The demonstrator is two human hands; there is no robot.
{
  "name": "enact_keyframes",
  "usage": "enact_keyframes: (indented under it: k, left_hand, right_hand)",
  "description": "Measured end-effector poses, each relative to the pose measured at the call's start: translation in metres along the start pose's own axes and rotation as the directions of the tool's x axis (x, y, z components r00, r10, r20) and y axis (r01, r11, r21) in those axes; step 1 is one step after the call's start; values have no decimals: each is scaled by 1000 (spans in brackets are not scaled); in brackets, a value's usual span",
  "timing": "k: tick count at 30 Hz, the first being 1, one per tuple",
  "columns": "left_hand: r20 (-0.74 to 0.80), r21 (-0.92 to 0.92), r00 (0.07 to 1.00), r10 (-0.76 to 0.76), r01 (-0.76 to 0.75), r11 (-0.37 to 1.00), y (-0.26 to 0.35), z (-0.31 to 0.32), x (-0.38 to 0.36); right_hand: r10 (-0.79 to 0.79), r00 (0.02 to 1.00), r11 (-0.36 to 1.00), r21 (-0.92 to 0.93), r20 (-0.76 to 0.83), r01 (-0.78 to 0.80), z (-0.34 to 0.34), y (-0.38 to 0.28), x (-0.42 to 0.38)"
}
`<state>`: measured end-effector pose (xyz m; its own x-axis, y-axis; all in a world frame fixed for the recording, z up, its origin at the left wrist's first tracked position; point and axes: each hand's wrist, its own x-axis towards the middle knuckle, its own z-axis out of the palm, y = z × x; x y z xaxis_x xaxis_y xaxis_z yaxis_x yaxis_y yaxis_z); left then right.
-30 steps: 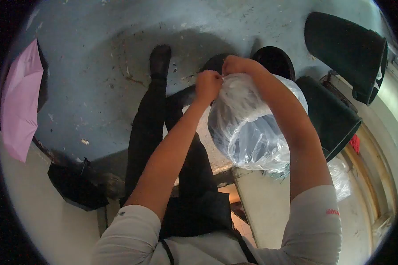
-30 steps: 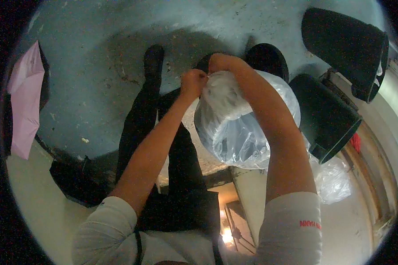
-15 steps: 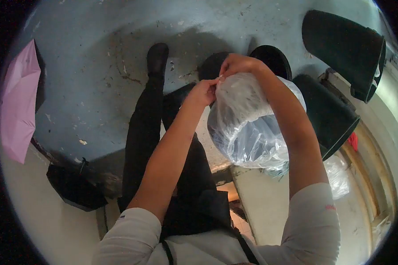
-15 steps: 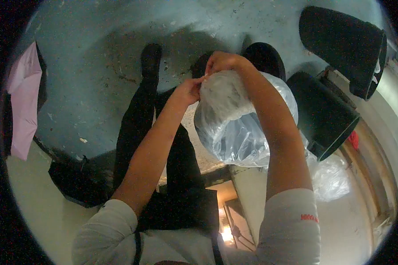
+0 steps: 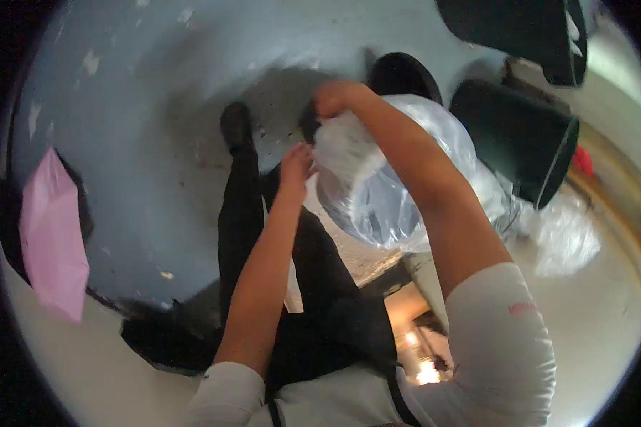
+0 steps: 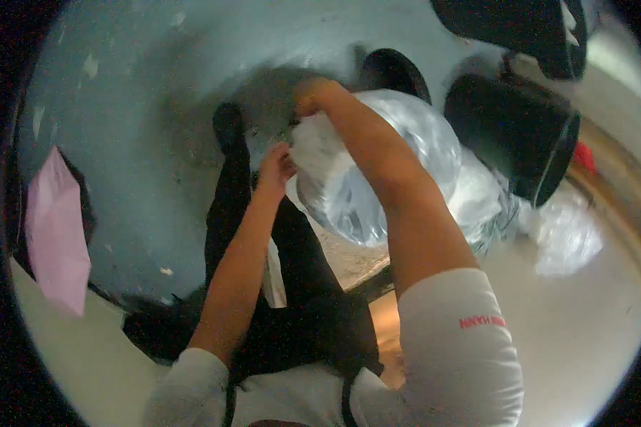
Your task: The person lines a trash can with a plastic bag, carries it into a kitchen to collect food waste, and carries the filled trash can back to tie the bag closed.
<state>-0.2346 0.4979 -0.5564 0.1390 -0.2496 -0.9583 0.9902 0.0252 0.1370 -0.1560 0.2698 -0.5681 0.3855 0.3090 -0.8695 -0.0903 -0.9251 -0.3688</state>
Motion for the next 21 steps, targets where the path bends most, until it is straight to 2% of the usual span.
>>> enact_keyframes:
  k: [1, 2, 3, 4, 5, 6, 7, 8, 9, 10, 11, 12, 13, 14, 15, 16, 17, 18, 20, 21]
  left_hand:
    - [24, -76, 999, -21, 23, 997, 11, -10, -12]
    - [-22, -17, 999, 29, -29, 999, 17, -25, -20]
    - [-63, 43, 994, 88, -86, 995, 28, -39, -26]
    - [-30, 260, 984, 174, -161, 952, 46, -50, -38]
    - [19, 458, 967, 253, -233, 858, 66, -62, -53]
    - [82, 554, 932, 352, -336, 761, 80, -85, -64]
    - [148, 751, 868, 475, -411, 517, 95, -118, -62]
    - [144, 858, 834, 533, -373, 352, 111, -154, -65]
    - [118, 893, 840, 529, -323, 314, 137, -157, -98]
    - [96, 929, 818, 567, -278, 243, 150, -227, -84]
    - [-67, 921, 889, 453, -120, 372, 171, -187, -150]
    - [54, 919, 840, 540, -254, 303, 180, -250, -145]
    - [87, 781, 910, 405, -315, 539, 189, -252, -180]
    - [22, 869, 898, 439, -234, 436, 191, -226, -229]
    - [82, 773, 938, 336, -273, 573, 204, -285, -220]
    - [87, 818, 962, 257, -217, 533, 213, -297, -242]
    - [-22, 879, 969, 248, -99, 467, 210, -283, -262]
    - [-137, 916, 956, 259, 22, 401, 211, -274, -285]
    - [-134, 809, 984, -120, 178, 560, 237, -320, -271]
    - [-23, 952, 999, -23, 29, 303, 242, -304, -283]
  right_hand:
    - [20, 1000, 964, 265, 18, -24, -23, -1, -12]
    - [-31, 968, 930, 347, -247, 118, -47, -13, -34]
    - [-53, 862, 886, 374, -504, 273, -71, -25, -63]
    - [50, 687, 853, 389, -725, 349, -93, -40, -101]
    - [163, 455, 825, 374, -875, 424, -103, -59, -141]
    - [292, 281, 780, 398, -914, 484, -96, -73, -179]
    - [418, 96, 737, 399, -903, 545, -84, -88, -222]
    - [593, -2, 674, 495, -806, 549, -58, -105, -258]
    - [736, -102, 595, 567, -669, 570, -21, -119, -281]
    - [825, -143, 543, 698, -546, 467, 35, -131, -295]
    - [900, -201, 434, 831, -387, 348, 82, -145, -315]
    - [895, -367, 363, 893, -255, 264, 146, -151, -310]
    - [907, -399, 208, 968, -139, 137, 203, -163, -318]
    - [895, -397, -98, 959, 202, 267, 271, -169, -295]
    - [777, -340, -394, 830, 530, 395, 312, -177, -274]
    - [775, -56, -493, 659, 629, 568, 304, -185, -282]
    - [739, 238, -593, 442, 630, 672, 288, -191, -297]
    - [681, 508, -683, 209, 528, 700, 278, -195, -307]
    - [691, 558, -637, 20, 459, 771, 303, -180, -259]
    - [733, 483, -597, 111, 478, 795, 326, -170, -232]
